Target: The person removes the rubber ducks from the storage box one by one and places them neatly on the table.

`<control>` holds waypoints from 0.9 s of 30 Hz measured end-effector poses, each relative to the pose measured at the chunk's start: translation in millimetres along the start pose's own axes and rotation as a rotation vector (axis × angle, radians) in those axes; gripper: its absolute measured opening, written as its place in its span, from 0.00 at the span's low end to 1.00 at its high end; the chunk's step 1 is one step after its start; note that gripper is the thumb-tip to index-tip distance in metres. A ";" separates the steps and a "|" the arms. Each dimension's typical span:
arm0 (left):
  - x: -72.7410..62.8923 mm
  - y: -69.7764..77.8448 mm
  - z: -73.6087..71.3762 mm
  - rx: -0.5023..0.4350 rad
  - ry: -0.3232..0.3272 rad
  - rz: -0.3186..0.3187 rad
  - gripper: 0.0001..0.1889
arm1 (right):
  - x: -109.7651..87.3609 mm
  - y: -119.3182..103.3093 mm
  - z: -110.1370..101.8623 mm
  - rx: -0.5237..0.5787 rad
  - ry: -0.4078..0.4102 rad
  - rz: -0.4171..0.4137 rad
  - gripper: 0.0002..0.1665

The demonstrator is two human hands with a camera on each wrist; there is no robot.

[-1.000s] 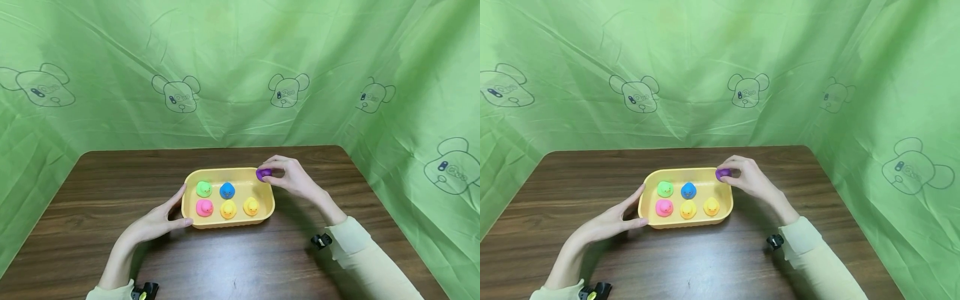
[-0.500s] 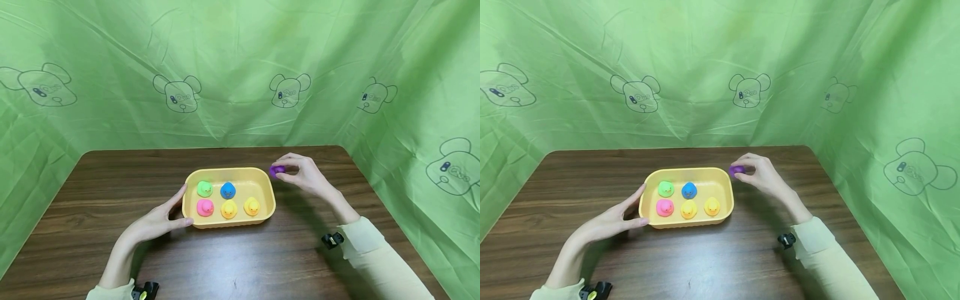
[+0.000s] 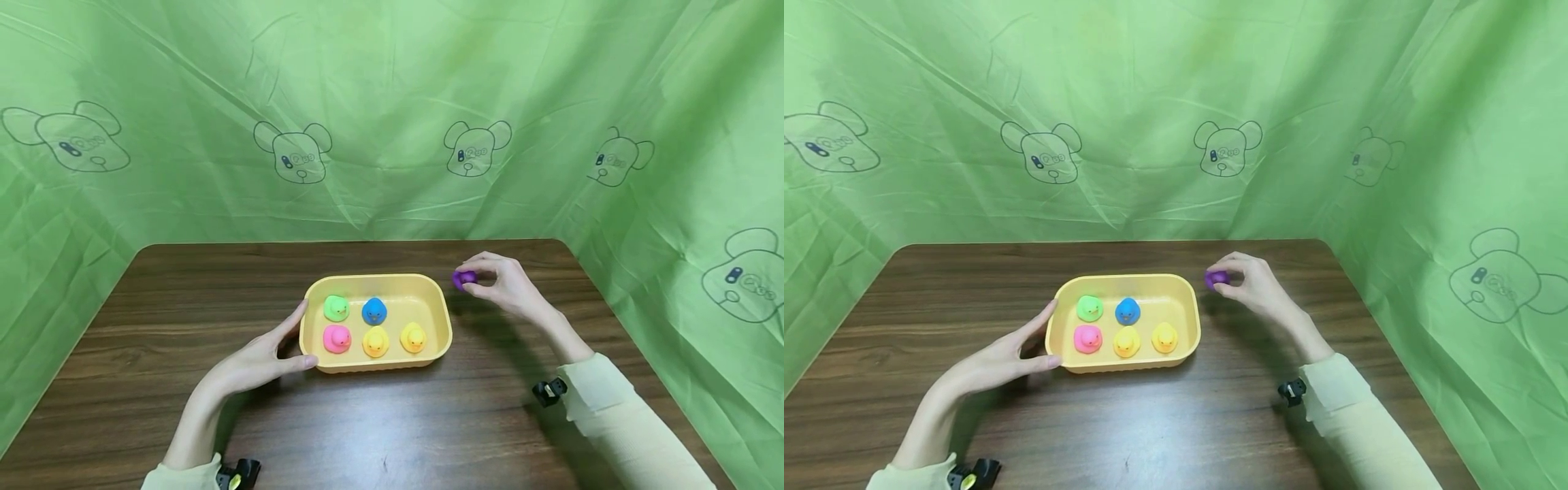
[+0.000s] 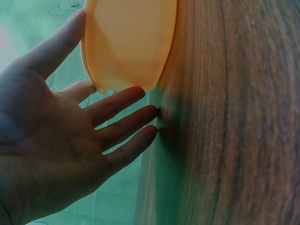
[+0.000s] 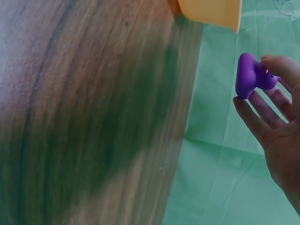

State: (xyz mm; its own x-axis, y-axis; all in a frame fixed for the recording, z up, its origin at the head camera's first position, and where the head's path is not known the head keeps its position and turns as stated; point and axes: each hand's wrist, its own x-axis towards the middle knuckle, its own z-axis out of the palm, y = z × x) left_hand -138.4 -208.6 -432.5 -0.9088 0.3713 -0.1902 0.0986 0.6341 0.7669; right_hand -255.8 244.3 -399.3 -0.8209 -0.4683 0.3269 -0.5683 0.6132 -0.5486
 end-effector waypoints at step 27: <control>-1.4 0.9 -0.2 -0.001 -0.006 -0.012 0.55 | -0.2 33.4 18.5 0.027 -0.114 0.129 0.17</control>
State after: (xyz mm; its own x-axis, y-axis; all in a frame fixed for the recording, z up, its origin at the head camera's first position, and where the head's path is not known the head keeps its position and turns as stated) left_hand -137.0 -208.7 -431.4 -0.9077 0.3673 -0.2031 0.0867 0.6377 0.7654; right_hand -273.5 253.1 -431.9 -0.8745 -0.4564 0.1638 -0.4553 0.6565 -0.6014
